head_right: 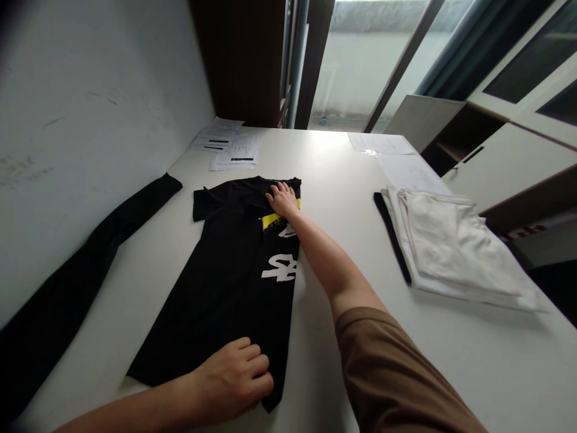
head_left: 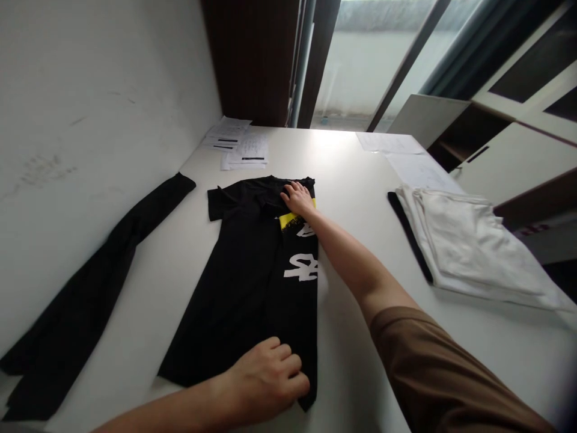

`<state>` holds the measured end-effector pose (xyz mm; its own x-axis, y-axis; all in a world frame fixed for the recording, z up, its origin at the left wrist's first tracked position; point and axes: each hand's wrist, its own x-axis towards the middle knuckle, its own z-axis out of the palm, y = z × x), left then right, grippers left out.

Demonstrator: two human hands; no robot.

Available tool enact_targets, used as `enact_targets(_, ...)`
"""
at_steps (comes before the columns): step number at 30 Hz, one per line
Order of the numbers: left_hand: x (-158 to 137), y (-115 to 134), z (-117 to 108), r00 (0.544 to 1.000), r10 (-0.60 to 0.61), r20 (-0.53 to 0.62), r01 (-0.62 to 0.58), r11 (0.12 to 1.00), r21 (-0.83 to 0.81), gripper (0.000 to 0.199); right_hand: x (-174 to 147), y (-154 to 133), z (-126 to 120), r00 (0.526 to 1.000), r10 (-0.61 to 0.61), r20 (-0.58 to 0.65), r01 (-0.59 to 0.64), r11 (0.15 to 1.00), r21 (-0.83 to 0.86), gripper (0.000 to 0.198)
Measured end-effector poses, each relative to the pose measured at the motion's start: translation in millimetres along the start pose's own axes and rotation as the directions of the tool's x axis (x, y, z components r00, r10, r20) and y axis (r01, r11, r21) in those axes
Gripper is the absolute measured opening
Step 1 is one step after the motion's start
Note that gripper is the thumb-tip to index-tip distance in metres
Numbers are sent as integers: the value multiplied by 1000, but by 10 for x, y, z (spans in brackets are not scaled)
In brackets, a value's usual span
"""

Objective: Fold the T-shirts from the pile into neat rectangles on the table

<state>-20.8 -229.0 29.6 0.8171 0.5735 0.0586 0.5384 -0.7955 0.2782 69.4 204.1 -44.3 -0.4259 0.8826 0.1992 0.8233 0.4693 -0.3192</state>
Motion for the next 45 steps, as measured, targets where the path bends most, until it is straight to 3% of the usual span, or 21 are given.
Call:
enact_targets(5, 29, 29, 36, 996, 86, -36, -89, 994, -68, 7, 84, 35, 17, 999, 11, 42, -10, 1000, -15, 64)
enact_targets(13, 24, -11, -26, 999, 51, 10, -48, 983, -175, 19, 69, 17, -21, 1000, 9, 2, -9, 1000, -13, 59)
enact_targets(15, 10, -65, -77, 1000, 13, -17, -17, 974, -224, 24, 7, -16, -109, 998, -6, -60, 7, 1000, 7, 56)
enact_targets(19, -29, -186, -146, 980, -190, -54, 172, 955, -241, 34, -131, -136, -327, 978, -81, -191, 89, 995, 34, 56)
enact_targets(21, -47, -226, -157, 971, -239, -24, 229, 950, -213, 49, -190, -221, -357, 979, -131, -154, 138, 990, 35, 57)
enact_targets(24, -65, -249, -175, 976, -212, 41, 216, 957, -196, 64, -252, -343, -239, 984, -179, 18, 179, 984, 21, 60)
enact_targets(27, -81, -287, -241, 978, -198, 73, 209, 957, -200, 66, -269, -401, -65, 979, -168, 115, 171, 985, -9, 59)
enact_targets(30, -122, -432, -346, 955, -294, 28, 295, 942, -162, 59, -257, -387, -9, 985, -142, 97, 141, 990, 18, 61)
enact_targets(32, -179, -610, -405, 909, -414, -56, 406, 907, -114, 52, -255, -366, -34, 986, -141, 93, 138, 990, 40, 63)
enact_targets(34, -266, -832, -439, 819, -550, -161, 548, 834, -64, 46, -264, -357, -65, 980, -166, 107, 163, 986, 33, 64)
enact_targets(38, -528, -1266, -475, 544, -782, -305, 822, 569, 9, 43, -287, -370, -65, 977, -190, 98, 188, 982, 29, 57)
enact_targets(41, -740, -1464, -541, 370, -871, -322, 921, 389, 5, 41, -284, -364, -39, 983, -169, 69, 166, 985, 53, 52)
enact_targets(43, -834, -1523, -593, 301, -904, -305, 947, 320, -12, 34, -276, -358, -42, 985, -165, 47, 163, 985, 59, 50)
enact_targets(45, -869, -1539, -626, 277, -921, -275, 956, 294, -21, 27, -268, -381, -69, 985, -171, 15, 170, 984, 62, 45)
